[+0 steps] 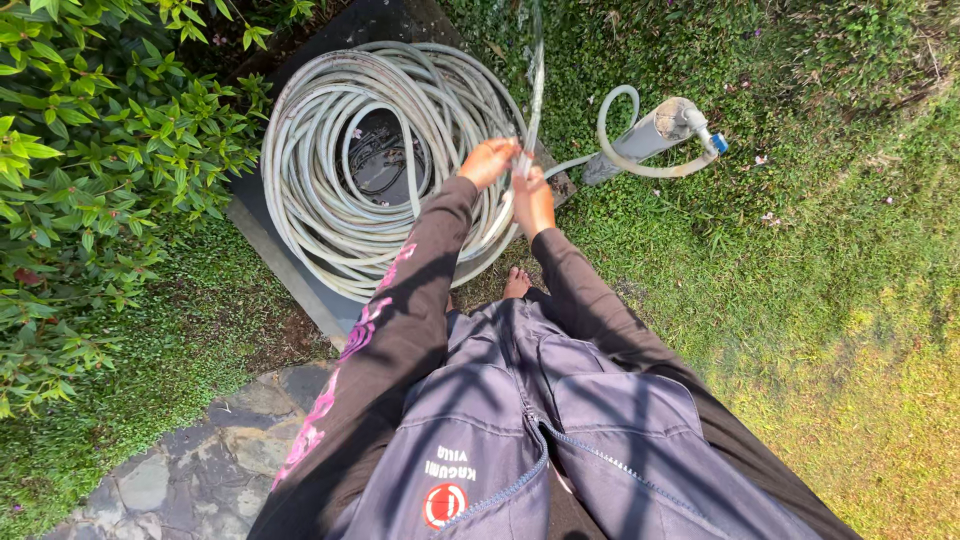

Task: The person winds a garden hose onto a reel by hand while standing in an outdoor garden.

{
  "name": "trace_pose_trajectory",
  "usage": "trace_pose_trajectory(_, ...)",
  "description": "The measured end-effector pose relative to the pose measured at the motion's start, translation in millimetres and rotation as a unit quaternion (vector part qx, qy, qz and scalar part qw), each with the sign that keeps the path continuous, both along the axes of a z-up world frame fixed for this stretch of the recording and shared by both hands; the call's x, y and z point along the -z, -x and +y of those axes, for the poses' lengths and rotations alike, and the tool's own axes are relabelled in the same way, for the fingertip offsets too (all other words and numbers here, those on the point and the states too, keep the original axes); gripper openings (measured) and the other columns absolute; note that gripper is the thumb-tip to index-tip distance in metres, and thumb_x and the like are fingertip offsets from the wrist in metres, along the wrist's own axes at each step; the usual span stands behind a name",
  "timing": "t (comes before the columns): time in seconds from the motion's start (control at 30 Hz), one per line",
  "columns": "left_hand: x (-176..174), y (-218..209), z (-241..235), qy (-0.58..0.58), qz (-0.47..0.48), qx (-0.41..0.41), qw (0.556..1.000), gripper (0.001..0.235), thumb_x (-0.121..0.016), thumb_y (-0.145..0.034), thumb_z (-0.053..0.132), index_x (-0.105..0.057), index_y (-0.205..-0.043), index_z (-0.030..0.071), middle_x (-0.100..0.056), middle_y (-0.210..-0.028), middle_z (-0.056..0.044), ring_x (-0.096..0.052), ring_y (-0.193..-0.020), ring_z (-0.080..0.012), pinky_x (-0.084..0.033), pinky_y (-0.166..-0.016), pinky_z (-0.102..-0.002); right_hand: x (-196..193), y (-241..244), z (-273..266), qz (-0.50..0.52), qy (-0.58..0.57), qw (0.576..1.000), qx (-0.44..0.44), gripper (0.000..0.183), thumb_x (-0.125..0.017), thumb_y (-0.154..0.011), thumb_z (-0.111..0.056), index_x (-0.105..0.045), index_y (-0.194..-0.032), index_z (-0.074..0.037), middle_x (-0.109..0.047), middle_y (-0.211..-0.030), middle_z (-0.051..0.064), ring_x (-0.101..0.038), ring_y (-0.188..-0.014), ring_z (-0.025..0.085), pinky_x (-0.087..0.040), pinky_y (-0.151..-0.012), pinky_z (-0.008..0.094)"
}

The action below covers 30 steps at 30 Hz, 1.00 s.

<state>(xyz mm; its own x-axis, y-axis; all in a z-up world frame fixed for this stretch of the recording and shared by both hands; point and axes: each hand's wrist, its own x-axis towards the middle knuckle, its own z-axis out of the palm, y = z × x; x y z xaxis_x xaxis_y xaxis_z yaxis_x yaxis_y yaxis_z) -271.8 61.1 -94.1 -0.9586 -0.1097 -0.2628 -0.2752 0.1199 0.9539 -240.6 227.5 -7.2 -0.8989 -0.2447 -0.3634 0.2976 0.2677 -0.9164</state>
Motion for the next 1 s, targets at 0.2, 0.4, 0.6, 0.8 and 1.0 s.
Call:
trace_pose_trajectory(0.2, -26.7, -82.0, 22.2, 0.096, 0.035, 0.069, 0.992, 0.038, -0.051, -0.107, 0.037, -0.071, -0.110, 0.004, -0.072, -0.098, -0.009, -0.069, -0.091, -0.0224, -0.051, -0.084, -0.036, -35.0, 41.2, -2.5, -0.096, 0.144, 0.982, 0.071, 0.014, -0.052, -0.102, -0.021, -0.055, -0.102, -0.007, -0.063, -0.075, 0.004, -0.063, -0.061, 0.015, -0.052, -0.052, 0.032)
trace_pose_trajectory(0.4, -112.9, -103.9, 50.6, 0.146, -0.006, 0.015, 0.989, 0.038, -0.060, -0.100, 0.043, -0.065, -0.111, 0.006, -0.071, -0.090, -0.017, -0.070, -0.081, -0.0307, -0.053, -0.075, -0.043, -35.7, 89.3, 0.0, -0.190, 0.391, 0.900, 0.028, 0.032, -0.047, -0.108, -0.035, -0.051, -0.109, -0.003, -0.059, -0.087, 0.008, -0.062, -0.074, 0.021, -0.060, -0.071, 0.040)
trace_pose_trajectory(0.6, -140.4, -117.2, 53.1, 0.169, -0.018, 0.014, 0.985, 0.037, -0.064, -0.100, 0.045, -0.069, -0.106, 0.008, -0.073, -0.087, -0.016, -0.071, -0.079, -0.0283, -0.052, -0.073, -0.042, -37.4, 151.3, -1.0, -0.197, 0.360, 0.901, 0.138, 0.042, -0.042, -0.103, -0.033, -0.054, -0.124, 0.001, -0.067, -0.109, 0.017, -0.070, -0.094, 0.025, -0.063, -0.093, 0.043)
trace_pose_trajectory(0.8, -149.6, -121.7, 45.3, 0.149, -0.021, -0.014, 0.988, 0.040, -0.066, -0.094, 0.044, -0.071, -0.113, 0.009, -0.074, -0.087, -0.015, -0.072, -0.076, -0.0247, -0.053, -0.071, -0.039, -5.0, 195.6, -16.1, -0.230, 0.412, 0.860, 0.195, 0.029, -0.051, -0.101, -0.018, -0.059, -0.122, 0.000, -0.068, -0.113, 0.014, -0.067, -0.104, 0.025, -0.062, -0.097, 0.041)
trace_pose_trajectory(1.0, -159.5, -136.4, 37.2, 0.144, -0.006, 0.002, 0.989, 0.044, -0.066, -0.097, 0.046, -0.070, -0.114, 0.006, -0.072, -0.086, -0.015, -0.069, -0.077, -0.0245, -0.052, -0.072, -0.038, 27.3, 216.3, -17.2, -0.225, 0.484, 0.820, 0.208, 0.027, -0.060, -0.098, -0.019, -0.059, -0.118, 0.000, -0.061, -0.102, 0.010, -0.061, -0.088, 0.022, -0.062, -0.090, 0.042)
